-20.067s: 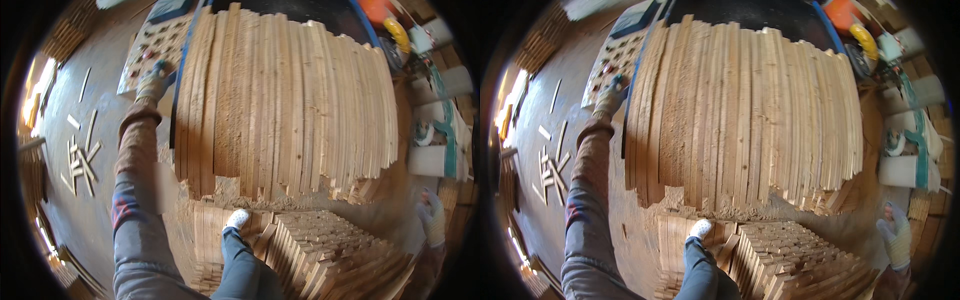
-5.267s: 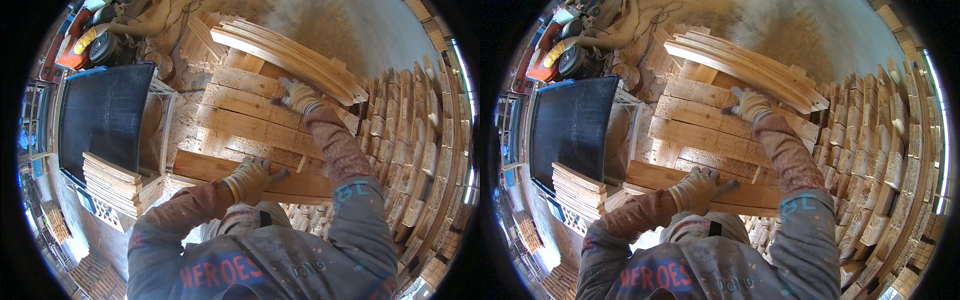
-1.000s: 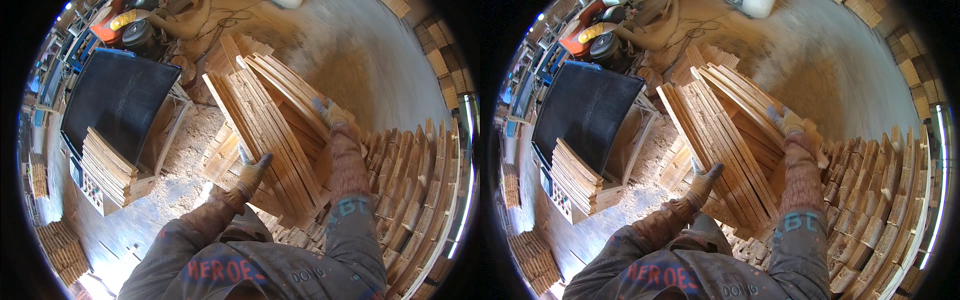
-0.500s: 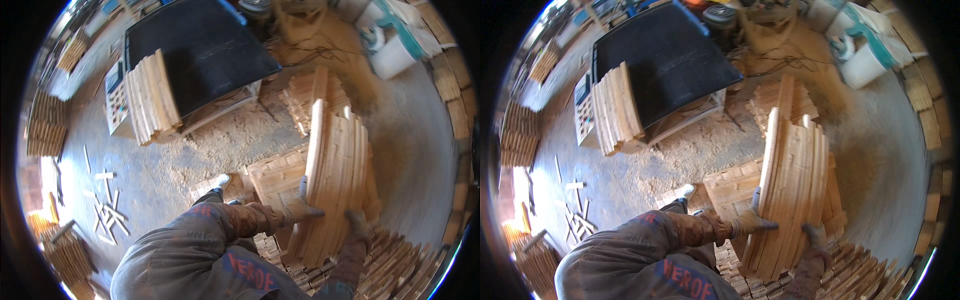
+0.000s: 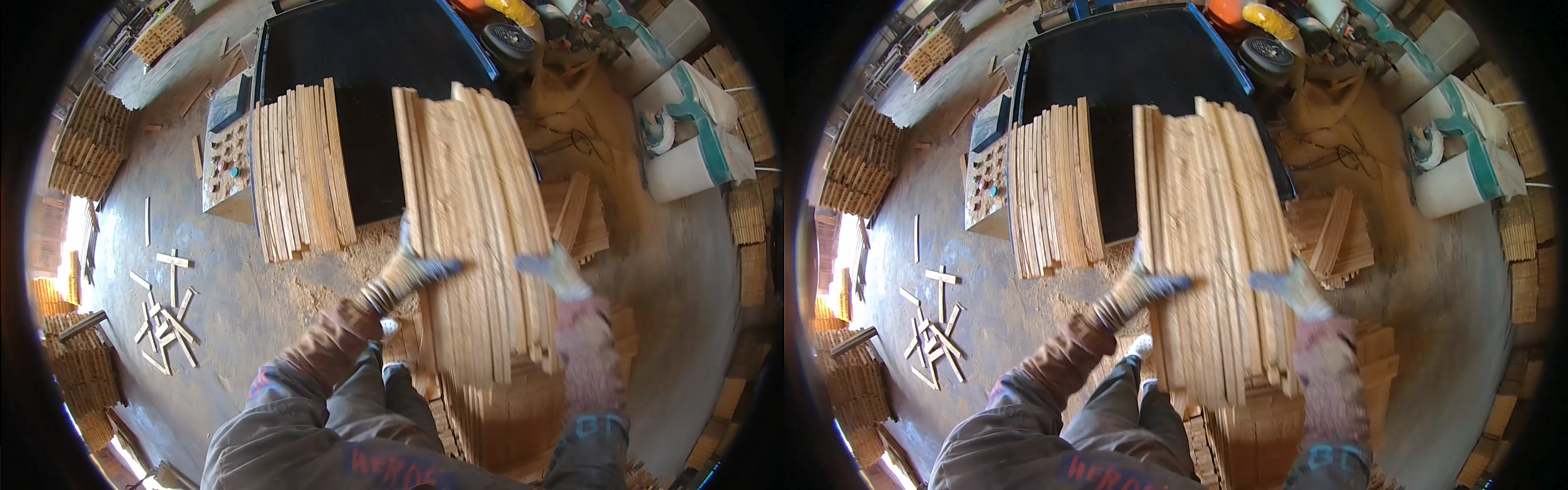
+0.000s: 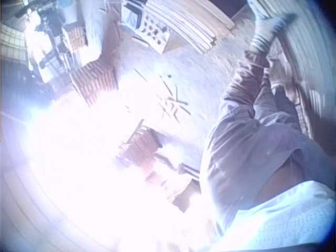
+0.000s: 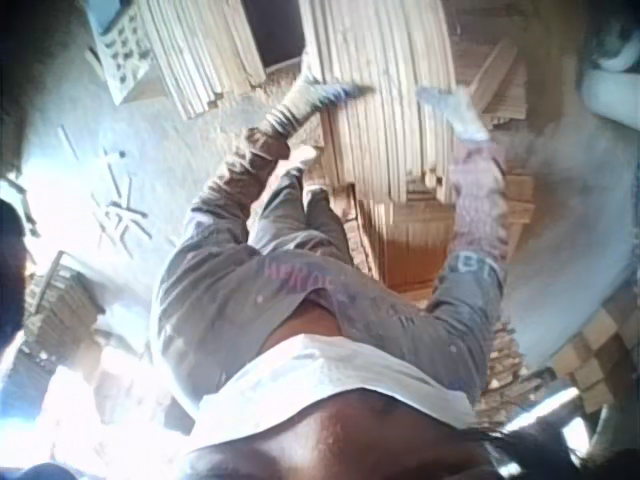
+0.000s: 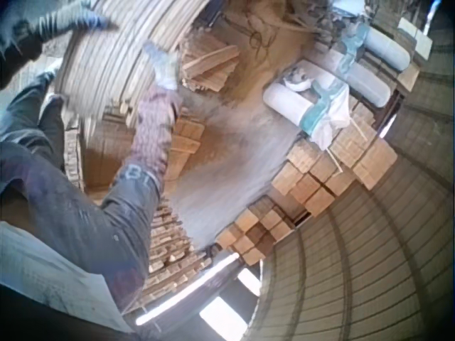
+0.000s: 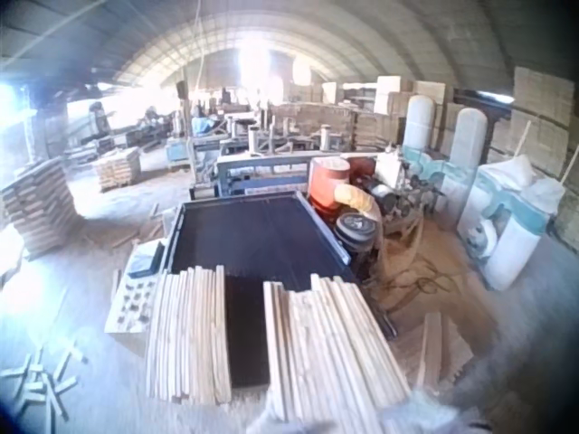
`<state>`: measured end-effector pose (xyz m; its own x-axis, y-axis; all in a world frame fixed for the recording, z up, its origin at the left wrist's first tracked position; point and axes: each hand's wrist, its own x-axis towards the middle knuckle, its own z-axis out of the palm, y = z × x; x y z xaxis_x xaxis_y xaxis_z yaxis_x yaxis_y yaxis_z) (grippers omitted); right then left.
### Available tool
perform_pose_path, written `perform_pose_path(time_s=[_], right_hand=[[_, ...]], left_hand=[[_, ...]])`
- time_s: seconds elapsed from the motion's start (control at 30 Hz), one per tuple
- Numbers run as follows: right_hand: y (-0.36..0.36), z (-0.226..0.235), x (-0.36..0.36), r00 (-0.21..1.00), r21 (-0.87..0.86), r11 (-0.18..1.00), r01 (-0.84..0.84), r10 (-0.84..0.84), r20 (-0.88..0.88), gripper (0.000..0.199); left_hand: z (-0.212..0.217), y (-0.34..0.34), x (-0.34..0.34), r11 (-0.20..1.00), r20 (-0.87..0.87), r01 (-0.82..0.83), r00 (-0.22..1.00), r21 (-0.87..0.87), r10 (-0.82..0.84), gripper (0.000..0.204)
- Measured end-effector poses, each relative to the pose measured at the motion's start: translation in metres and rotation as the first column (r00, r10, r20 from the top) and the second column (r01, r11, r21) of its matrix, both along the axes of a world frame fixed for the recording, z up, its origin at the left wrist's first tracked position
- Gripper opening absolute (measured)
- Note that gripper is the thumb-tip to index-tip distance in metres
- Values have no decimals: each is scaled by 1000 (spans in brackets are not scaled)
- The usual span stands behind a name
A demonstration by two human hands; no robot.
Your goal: The person repeatedly picks up wooden planks from a pile and stacks them neatly on a nearby surface. The person handles the planks one at a time, aligning them carefully to form a growing stack.
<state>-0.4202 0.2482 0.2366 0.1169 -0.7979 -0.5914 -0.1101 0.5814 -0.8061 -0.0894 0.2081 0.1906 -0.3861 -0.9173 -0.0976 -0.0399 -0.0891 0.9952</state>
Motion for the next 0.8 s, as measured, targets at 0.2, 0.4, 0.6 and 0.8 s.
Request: perform_pose_path(time_s=[0.2,0.4,0.6,0.8], right_hand=[[-242,-107,132,894,55,994,-93,108,-436,114],[-265,-206,251,788,-15,1000,-17,4,-616,123],[-278,-228,238,708,-101,989,-110,7,-706,128],[-270,-188,233,951,-35,977,211,-213,-223,110]], left_hand=[[-60,-191,121,973,785,-192,619,129,18,119],[-164,-187,185,968,956,-113,165,-224,241,106],[-148,-189,176,982,959,-102,221,-158,177,105],[-131,-199,160,978,962,-97,189,-183,198,92]])
